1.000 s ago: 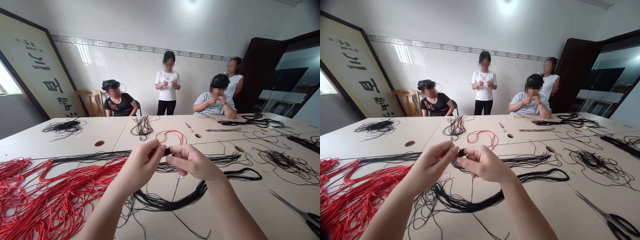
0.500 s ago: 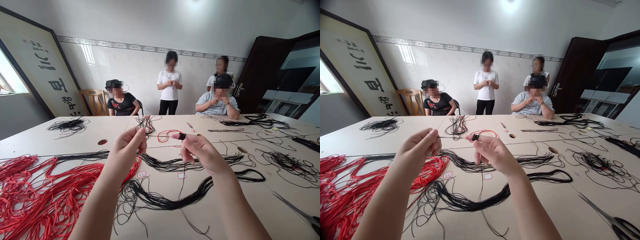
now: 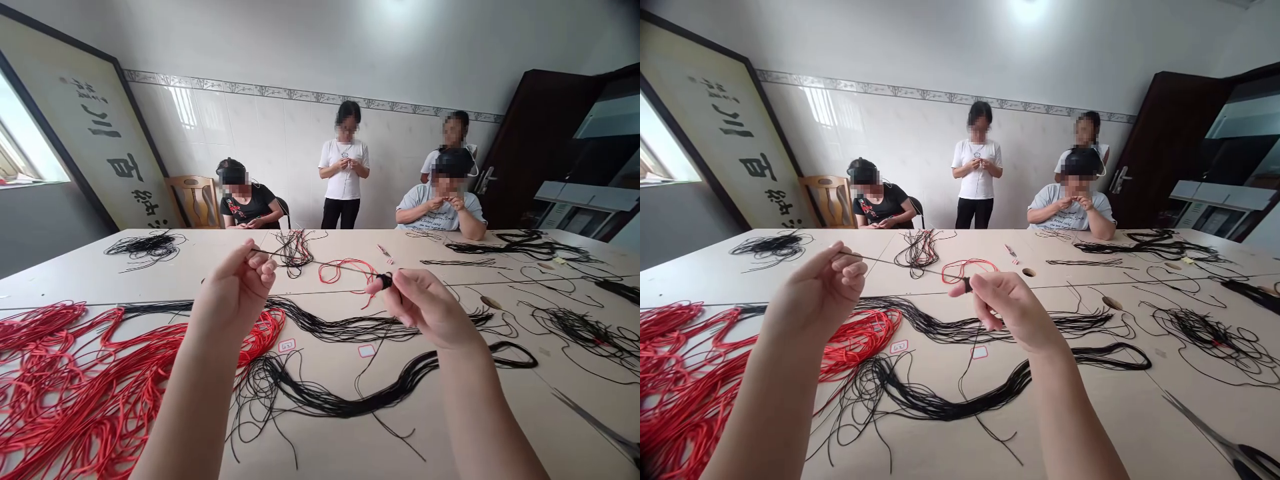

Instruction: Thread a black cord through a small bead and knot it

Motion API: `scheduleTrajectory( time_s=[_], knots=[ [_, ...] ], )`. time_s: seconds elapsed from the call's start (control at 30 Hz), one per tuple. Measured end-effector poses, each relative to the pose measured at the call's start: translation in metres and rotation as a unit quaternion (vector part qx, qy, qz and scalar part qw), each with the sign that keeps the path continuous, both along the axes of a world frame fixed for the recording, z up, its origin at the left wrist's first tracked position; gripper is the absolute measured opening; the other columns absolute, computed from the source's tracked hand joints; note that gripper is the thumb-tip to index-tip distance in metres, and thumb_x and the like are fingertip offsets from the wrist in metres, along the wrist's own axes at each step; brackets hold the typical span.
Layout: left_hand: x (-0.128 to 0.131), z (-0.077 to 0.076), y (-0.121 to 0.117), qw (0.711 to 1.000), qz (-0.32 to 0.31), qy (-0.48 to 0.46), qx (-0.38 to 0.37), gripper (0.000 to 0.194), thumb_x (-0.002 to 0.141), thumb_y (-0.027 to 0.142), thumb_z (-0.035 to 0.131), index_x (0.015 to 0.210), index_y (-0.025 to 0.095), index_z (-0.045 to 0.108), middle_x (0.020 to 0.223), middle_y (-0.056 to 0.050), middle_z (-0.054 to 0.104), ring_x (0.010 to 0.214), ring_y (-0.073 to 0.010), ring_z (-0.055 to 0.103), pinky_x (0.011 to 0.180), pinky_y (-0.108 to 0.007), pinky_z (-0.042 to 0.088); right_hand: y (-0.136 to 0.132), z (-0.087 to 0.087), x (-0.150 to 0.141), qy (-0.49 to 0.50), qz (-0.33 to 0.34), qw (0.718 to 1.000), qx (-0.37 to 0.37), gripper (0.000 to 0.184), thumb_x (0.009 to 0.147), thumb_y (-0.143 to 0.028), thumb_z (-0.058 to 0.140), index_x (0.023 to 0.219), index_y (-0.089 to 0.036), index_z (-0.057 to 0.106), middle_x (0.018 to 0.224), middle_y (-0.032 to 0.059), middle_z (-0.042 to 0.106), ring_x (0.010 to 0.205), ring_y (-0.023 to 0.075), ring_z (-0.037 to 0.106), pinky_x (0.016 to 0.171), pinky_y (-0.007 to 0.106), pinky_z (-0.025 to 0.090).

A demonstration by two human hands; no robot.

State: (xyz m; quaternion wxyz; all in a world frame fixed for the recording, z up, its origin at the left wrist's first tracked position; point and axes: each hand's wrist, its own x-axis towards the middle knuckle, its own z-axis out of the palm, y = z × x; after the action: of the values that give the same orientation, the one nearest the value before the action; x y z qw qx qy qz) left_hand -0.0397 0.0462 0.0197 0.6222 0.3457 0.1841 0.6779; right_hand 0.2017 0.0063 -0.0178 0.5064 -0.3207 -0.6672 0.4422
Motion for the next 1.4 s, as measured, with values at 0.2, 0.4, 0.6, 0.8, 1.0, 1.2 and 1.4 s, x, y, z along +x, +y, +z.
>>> scheduleTrajectory(
  time_s=[0.2,0.4,0.6,0.8,1.0,1.2,1.4],
  knots=[
    [-0.008,0.006,-0.004,0.999,0.018,-0.038,0.007,0.017,0.086,0.007,0.041,0.073,0.014,0.05,0.051,0.003,0.044,0.047,-0.0059,0.049,0.043,-0.01,0.046,0.002,-0.001,0.002,-0.001,-0.061,0.998,-0.014,0.036,0.085,-0.048,0.052,0.066,-0.018,0.053,0.058,-0.0009,0.049,0.049,0.0086,0.039,0.044,0.023,0.026],
    [-0.025,0.015,-0.006,0.993,0.082,-0.089,-0.014,0.026,0.091,0.008,0.03,0.069,0.013,0.043,0.05,0.003,0.043,0.05,-0.0048,0.05,0.043,-0.008,0.044,0.002,-0.002,0.01,-0.03,-0.027,0.999,-0.012,0.049,0.09,-0.048,0.044,0.052,-0.017,0.045,0.044,-0.0016,0.035,0.056,0.0114,0.044,0.047,0.023,0.025],
    [-0.035,0.013,-0.004,0.989,0.097,-0.111,0.003,0.02,0.09,0.01,0.034,0.072,0.012,0.042,0.055,0.002,0.043,0.05,-0.0036,0.05,0.044,-0.008,0.045,0.003,-0.001,0.0,0.02,-0.016,1.0,-0.003,0.039,0.089,-0.046,0.046,0.065,-0.017,0.055,0.057,-0.0008,0.05,0.048,0.0076,0.038,0.045,0.023,0.026],
    [-0.035,0.009,0.004,0.987,0.076,-0.131,-0.046,0.018,0.091,0.008,0.032,0.075,0.013,0.039,0.059,0.004,0.041,0.048,-0.0011,0.048,0.043,-0.006,0.043,0.002,-0.002,-0.015,0.176,-0.001,0.984,-0.006,0.041,0.09,-0.05,0.04,0.123,-0.028,0.05,0.058,-0.0018,0.056,0.043,0.0083,0.035,0.04,0.021,0.022],
    [-0.041,0.011,0.014,0.974,0.107,-0.176,-0.094,0.011,0.09,0.009,0.035,0.081,0.011,0.041,0.068,0.0,0.046,0.053,-0.0015,0.051,0.044,-0.004,0.046,0.004,0.001,-0.009,0.207,0.009,0.978,-0.035,0.054,0.091,-0.056,0.03,0.103,-0.017,0.066,0.045,-0.0009,0.048,0.041,0.0088,0.032,0.042,0.023,0.024],
    [-0.046,0.013,0.012,0.959,0.162,-0.216,-0.086,0.007,0.089,0.01,0.037,0.086,0.012,0.043,0.086,-0.007,0.054,0.054,0.0006,0.051,0.049,-0.005,0.05,0.007,-0.003,0.004,0.047,-0.135,0.99,0.011,0.051,0.087,-0.052,0.047,0.051,-0.016,0.054,0.041,-0.0017,0.037,0.044,0.0084,0.033,0.044,0.024,0.025],
    [-0.048,0.013,0.011,0.957,0.187,-0.212,-0.068,0.015,0.092,0.014,0.034,0.078,0.014,0.042,0.075,-0.004,0.055,0.058,-0.0013,0.057,0.052,-0.004,0.049,0.008,-0.001,0.005,0.089,-0.105,0.991,-0.006,0.05,0.086,-0.052,0.048,0.049,-0.018,0.049,0.045,-0.0014,0.038,0.045,0.0092,0.032,0.043,0.025,0.02]
  ],
)
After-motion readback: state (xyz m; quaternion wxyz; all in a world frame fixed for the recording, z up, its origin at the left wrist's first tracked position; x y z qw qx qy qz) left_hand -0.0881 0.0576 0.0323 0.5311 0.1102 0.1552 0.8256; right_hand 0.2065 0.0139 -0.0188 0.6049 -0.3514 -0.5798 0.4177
